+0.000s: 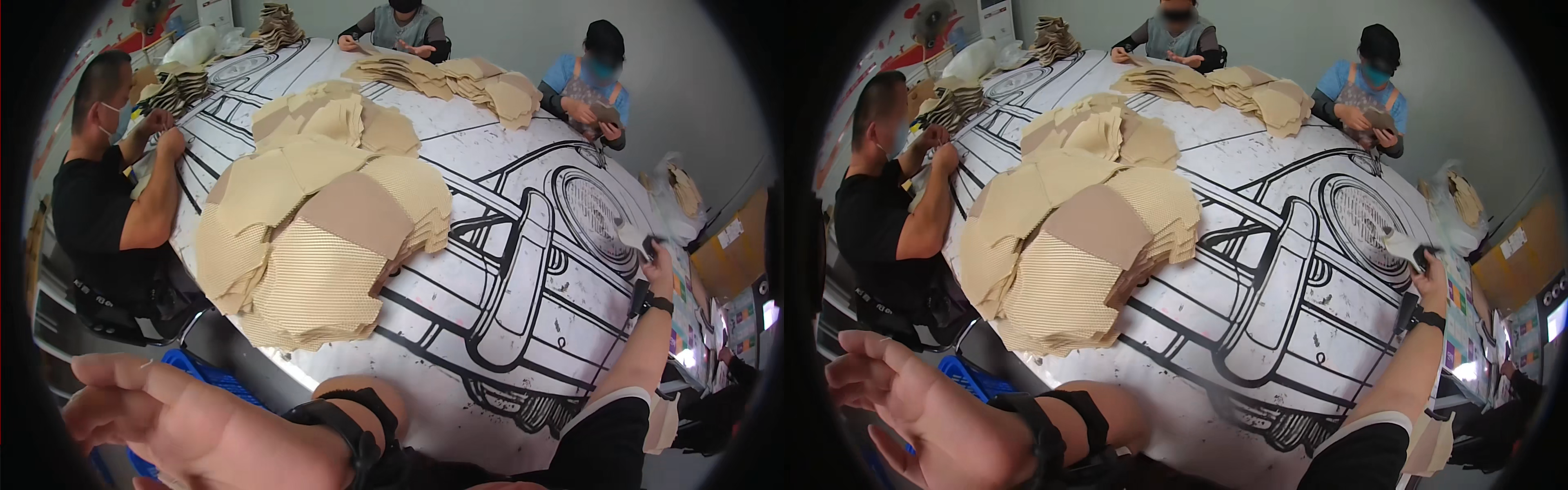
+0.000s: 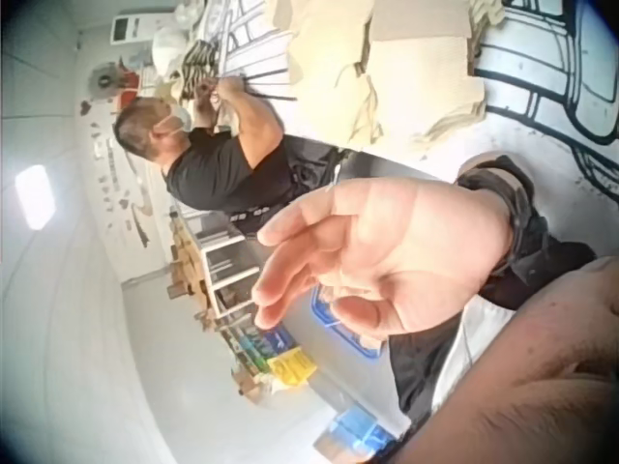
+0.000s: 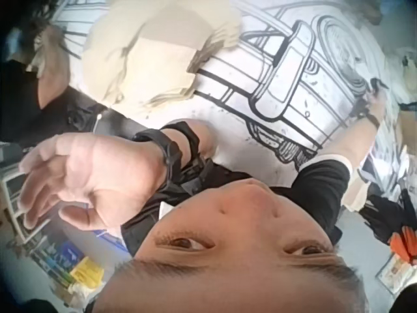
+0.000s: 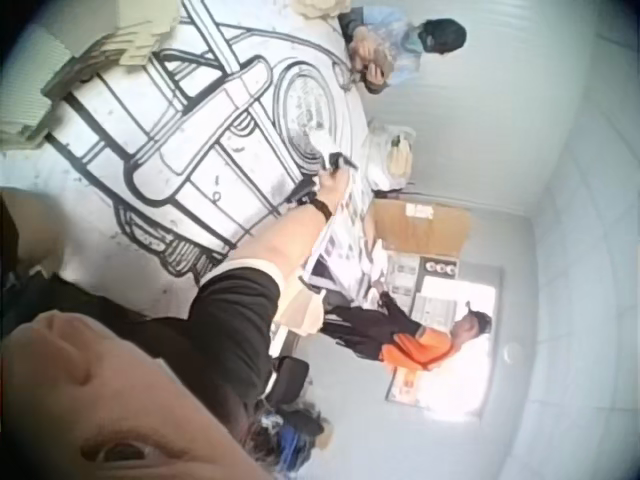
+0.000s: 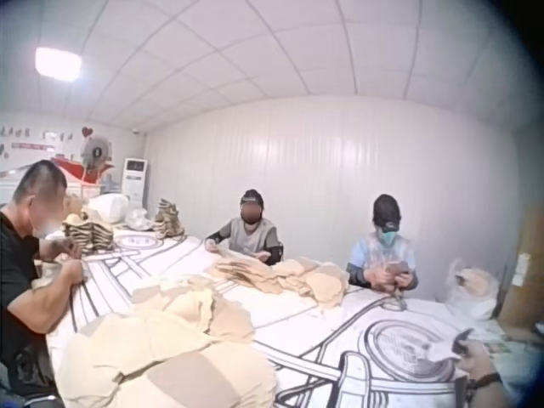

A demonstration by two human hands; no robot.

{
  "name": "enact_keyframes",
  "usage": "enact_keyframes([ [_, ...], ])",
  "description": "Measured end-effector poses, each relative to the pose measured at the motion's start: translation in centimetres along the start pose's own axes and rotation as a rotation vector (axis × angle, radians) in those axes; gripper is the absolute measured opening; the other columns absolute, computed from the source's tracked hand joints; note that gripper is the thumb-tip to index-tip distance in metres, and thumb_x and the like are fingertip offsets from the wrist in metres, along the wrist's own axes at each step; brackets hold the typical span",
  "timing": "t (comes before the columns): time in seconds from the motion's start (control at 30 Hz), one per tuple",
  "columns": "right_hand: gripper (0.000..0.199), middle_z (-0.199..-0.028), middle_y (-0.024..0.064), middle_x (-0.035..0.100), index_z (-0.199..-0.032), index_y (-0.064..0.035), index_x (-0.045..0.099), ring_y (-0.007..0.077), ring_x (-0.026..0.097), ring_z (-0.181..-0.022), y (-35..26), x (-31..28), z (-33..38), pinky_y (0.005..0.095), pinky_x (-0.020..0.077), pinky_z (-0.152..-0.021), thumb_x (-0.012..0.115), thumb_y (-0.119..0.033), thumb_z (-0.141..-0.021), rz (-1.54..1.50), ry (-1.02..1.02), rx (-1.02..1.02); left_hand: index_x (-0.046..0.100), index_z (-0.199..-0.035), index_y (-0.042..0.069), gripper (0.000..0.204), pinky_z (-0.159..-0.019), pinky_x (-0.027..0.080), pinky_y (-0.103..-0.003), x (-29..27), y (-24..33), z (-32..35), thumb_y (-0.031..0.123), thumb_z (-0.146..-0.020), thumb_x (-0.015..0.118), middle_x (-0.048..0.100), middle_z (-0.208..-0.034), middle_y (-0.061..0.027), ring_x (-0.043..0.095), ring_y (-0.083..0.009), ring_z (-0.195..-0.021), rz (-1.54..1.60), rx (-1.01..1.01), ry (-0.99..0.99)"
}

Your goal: The recorder aligns and manually stitches or presses together shoe upper components at a workstation.

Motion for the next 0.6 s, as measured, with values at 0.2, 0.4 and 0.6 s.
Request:
enact_keyframes([
  [0.2,0.045,-0.103,0.0107,0.062,-0.118,0.0045,0.05,0.017,0.062,-0.09,-7.7,24.2,18.5,0.0295,0.0491,-0.08,0.062,-0.02,-0.082,0.625,-0.621,0.08,0.048,-0.11,0.001,0.031,-0.108,0.023,-0.04,-3.7,1.8,-3.8,0.008,-0.08,0.044,0.052,-0.114,-0.0095,0.045,-0.0186,-0.113,0.345,-0.123,-0.045],
  [0.4,0.046,-0.104,0.0106,0.062,-0.111,0.0043,0.057,0.0169,0.059,-0.088,-9.7,37.5,24.3,0.028,0.0455,-0.083,0.07,-0.018,-0.073,1.004,-0.963,0.006,0.042,-0.113,-0.005,0.032,-0.11,0.019,-0.043,-5.6,1.7,-5.8,0.009,-0.085,0.035,0.048,-0.114,-0.0151,0.043,-0.0245,-0.112,0.438,-0.198,-0.158],
  [0.6,0.086,-0.139,0.0222,0.025,-0.138,0.0034,0.014,0.036,0.036,-0.123,1.1,59.7,23.0,0.0445,0.0333,-0.102,0.042,-0.059,-0.085,-0.067,-1.059,0.134,0.04,-0.117,-0.006,0.036,-0.109,0.021,-0.043,-6.6,2.1,-7.2,0.006,-0.084,0.035,0.048,-0.116,-0.0153,0.043,-0.0256,-0.113,0.417,-0.178,-0.132],
])
Point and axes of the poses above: each hand's wrist, its own z-axis away from the middle knuckle, its own x-axis out of the palm, y = z × x, the point moved 5 cm from there along -z, towards the middle knuckle
